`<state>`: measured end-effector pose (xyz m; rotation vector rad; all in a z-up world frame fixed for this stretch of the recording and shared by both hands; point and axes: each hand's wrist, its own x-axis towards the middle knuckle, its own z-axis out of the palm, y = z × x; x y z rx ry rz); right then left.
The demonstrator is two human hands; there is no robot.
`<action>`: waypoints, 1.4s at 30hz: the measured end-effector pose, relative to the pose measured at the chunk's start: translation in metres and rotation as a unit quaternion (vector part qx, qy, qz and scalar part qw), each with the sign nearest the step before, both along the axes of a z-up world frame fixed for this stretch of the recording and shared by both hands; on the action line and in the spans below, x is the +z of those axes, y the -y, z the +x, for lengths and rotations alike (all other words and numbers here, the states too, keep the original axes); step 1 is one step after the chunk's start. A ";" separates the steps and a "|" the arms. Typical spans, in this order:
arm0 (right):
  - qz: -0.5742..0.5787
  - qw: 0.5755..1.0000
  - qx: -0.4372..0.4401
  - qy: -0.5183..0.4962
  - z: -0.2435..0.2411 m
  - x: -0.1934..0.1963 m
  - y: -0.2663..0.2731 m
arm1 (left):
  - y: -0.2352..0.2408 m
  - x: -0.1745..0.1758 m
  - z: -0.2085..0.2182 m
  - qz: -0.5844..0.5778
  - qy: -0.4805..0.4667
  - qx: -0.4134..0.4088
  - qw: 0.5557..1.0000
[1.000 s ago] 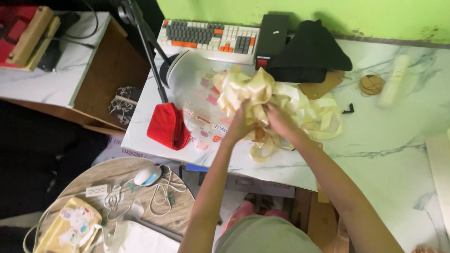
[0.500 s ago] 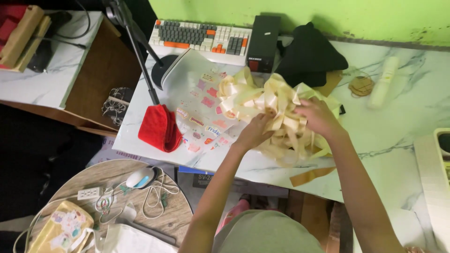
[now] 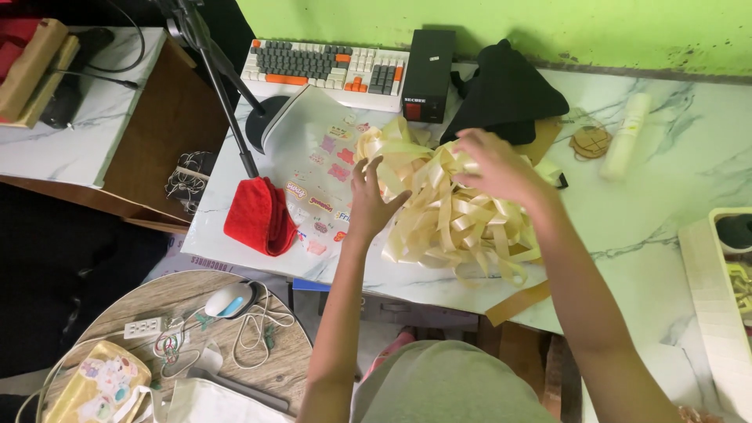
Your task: The person organizes craft supplies on a cluttered desk. They handle a dust mop, a pile of cream ribbons, and a roll of twine, placing items into a plastic storage bin. The person also picks up and examines small hardware pieces and a black cloth before returning them to the workspace.
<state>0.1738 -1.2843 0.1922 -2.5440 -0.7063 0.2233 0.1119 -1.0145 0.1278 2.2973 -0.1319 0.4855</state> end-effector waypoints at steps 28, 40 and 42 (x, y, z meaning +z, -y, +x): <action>0.174 0.910 -0.168 0.336 0.027 -0.008 0.108 | 0.080 -0.030 -0.025 -0.010 -0.055 -0.223 0.973; -0.172 0.964 -0.201 -0.030 -0.027 0.013 0.085 | 0.058 -0.131 0.040 0.122 0.075 -0.223 0.964; -0.163 0.966 -0.195 0.032 -0.041 0.002 0.077 | 0.039 -0.091 0.035 0.026 -0.167 -0.225 0.960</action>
